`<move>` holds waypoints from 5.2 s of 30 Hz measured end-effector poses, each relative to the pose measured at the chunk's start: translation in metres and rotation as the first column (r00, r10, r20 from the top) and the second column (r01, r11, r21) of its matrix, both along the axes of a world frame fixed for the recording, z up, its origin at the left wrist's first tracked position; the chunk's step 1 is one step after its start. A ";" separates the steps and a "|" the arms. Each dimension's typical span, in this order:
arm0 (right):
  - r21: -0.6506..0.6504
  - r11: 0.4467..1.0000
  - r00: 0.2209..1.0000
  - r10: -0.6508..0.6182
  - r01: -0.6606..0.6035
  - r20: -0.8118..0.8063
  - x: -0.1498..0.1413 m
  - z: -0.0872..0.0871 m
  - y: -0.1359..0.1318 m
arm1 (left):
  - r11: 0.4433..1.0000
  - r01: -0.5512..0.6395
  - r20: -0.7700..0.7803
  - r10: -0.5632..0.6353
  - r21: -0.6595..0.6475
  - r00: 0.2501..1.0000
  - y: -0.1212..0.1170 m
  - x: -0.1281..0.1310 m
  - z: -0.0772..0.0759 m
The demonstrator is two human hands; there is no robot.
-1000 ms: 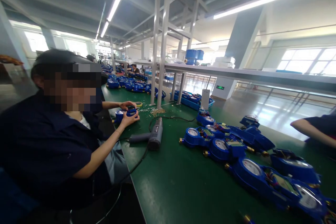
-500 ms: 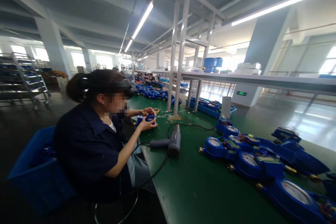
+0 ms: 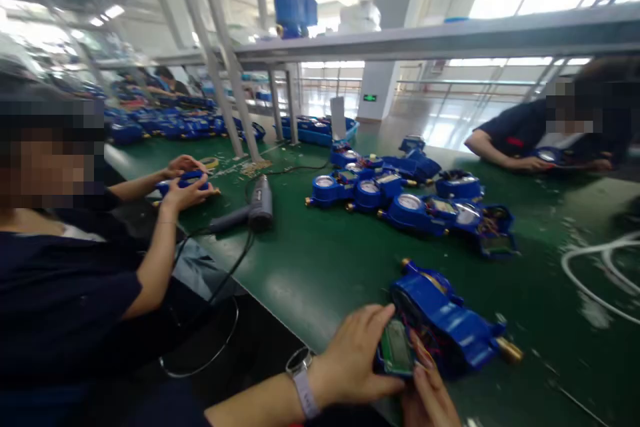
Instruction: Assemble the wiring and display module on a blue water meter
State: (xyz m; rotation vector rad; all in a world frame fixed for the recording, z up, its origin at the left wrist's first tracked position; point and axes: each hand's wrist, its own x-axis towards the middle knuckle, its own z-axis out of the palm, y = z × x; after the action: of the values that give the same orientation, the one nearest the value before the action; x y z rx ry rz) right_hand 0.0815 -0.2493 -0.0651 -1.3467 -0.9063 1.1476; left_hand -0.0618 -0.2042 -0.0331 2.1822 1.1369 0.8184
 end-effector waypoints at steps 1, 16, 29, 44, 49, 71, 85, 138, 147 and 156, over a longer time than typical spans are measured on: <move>-0.031 0.999 0.989 -0.028 0.024 -0.147 -0.001 0.005 -0.005 | 1.000 0.008 0.023 -0.007 -0.019 1.000 -0.001 -0.002 0.003; -0.073 0.997 0.988 0.006 -0.018 -0.153 0.017 0.040 -0.016 | 0.998 0.059 0.047 -0.059 0.004 0.997 0.003 -0.011 0.017; -0.033 0.995 0.975 -0.087 0.096 0.203 0.080 0.041 -0.007 | 0.995 0.090 0.067 -0.093 0.047 0.993 0.005 0.006 0.030; 0.034 0.996 0.917 0.063 -0.083 0.394 0.060 0.047 -0.049 | 0.991 0.034 0.069 -0.025 -0.130 0.997 -0.017 0.015 0.035; -0.033 0.999 0.981 0.037 -0.031 0.188 0.044 0.032 -0.056 | 0.912 0.184 0.220 -0.107 -0.367 0.970 -0.029 0.022 0.031; 0.017 0.993 0.984 -0.112 0.115 -0.142 0.063 0.053 -0.057 | 0.968 0.247 0.150 -0.237 -0.052 0.960 -0.002 0.024 0.033; 0.037 0.996 0.983 -0.077 0.084 -0.169 0.074 0.042 -0.048 | 0.968 0.100 0.311 -0.025 -0.229 0.950 0.013 0.025 0.035; 0.265 0.788 0.594 -0.599 0.555 0.536 0.251 0.027 -0.106 | 0.879 0.241 0.458 -0.030 -0.411 0.889 0.020 0.106 0.011; 0.154 0.488 0.280 -0.701 0.859 0.656 0.417 0.056 -0.122 | 0.876 0.226 0.484 0.009 -0.425 0.875 0.013 0.096 0.004; 0.072 0.576 0.311 -0.538 0.814 0.783 0.503 0.080 -0.096 | 0.858 0.160 0.447 0.089 -0.489 0.890 0.009 0.086 0.008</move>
State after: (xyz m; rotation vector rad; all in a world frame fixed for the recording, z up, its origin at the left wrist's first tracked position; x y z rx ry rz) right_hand 0.5846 -0.3455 0.0150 -2.2923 -0.4988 -0.0329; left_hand 0.0240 -0.1954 -0.0251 1.4585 0.9301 0.8346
